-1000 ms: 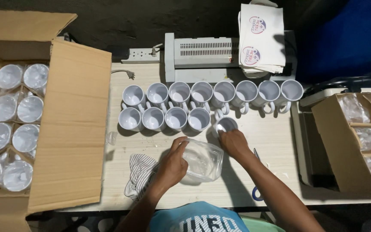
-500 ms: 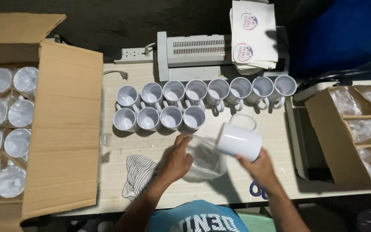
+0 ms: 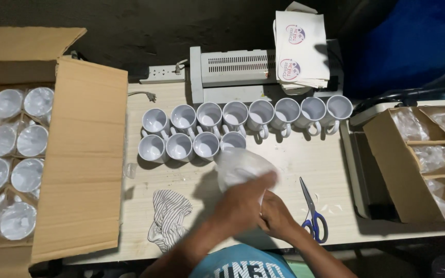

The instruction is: The person removes white mugs from a cardboard box, wraps each mug individually in a plastic bag by hand, and places the wrapped mugs into the compartments of a partitioned cardboard box.

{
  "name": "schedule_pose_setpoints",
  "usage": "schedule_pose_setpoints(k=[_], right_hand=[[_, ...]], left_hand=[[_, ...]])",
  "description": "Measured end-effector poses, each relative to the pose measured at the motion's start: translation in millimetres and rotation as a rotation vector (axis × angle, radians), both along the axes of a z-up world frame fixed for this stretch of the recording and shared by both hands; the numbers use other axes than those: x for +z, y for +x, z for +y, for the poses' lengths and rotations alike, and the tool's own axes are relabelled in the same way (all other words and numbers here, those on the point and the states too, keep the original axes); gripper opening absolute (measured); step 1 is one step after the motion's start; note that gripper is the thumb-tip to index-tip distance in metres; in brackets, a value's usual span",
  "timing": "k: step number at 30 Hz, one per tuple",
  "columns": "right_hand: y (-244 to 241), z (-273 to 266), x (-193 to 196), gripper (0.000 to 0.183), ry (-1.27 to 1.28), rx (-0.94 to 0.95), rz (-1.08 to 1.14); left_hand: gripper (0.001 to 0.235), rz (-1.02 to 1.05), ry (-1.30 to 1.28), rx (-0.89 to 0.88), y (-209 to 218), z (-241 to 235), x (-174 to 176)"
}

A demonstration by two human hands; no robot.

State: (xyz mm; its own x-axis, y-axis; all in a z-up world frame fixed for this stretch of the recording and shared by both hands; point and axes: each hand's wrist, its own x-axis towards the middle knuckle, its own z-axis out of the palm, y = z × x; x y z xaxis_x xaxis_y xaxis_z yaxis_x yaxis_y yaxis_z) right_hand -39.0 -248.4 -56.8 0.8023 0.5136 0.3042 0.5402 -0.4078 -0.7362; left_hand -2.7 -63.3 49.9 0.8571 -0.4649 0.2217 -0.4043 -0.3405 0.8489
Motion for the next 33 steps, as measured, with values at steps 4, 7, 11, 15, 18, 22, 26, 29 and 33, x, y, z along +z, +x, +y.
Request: schedule_pose_setpoints(k=[4,7,11,15,18,22,26,29,33], right_hand=[[-23.9,-17.0,-80.2,0.037,0.399,-0.216,0.572],[-26.6,-24.5,-100.6,0.048,0.683,-0.361,0.944],[-16.7,-30.2,-99.2,0.047,0.969,-0.331,0.862],[-7.5,-33.2,-98.1,0.048,1.247,-0.286,0.771],[-1.7,-33.2,-97.8,0.049,1.385,-0.266,0.714],[4.1,-22.5,-79.6,0.059,1.433,-0.272,0.731],[14.3,-32.2,-83.8,0.070,0.639,-0.457,0.215],[16.9,-39.7,-96.5,0.071,0.621,-0.453,0.261],[18.9,-35.0,-83.8,0.074,0.582,-0.434,0.361]], left_hand=[[0.041,-0.359,0.112,-0.352,-21.5,-16.0,-6.6],[0.039,-0.616,0.064,-0.356,-25.5,-10.7,15.9],[0.055,-0.578,-0.023,-0.047,-29.3,1.0,-68.4],[0.070,-0.677,0.214,0.159,-5.6,7.6,-20.2],[0.059,-0.617,0.173,0.234,1.2,8.0,-29.2],[0.031,-0.359,0.242,0.093,-6.5,-0.4,-32.2],[0.028,-0.209,0.094,-0.085,-35.4,-18.9,-4.8],[0.018,-0.010,0.088,-0.228,-39.1,-21.2,-15.6],[0.020,-0.057,-0.041,-0.256,-39.8,-30.9,5.6]])
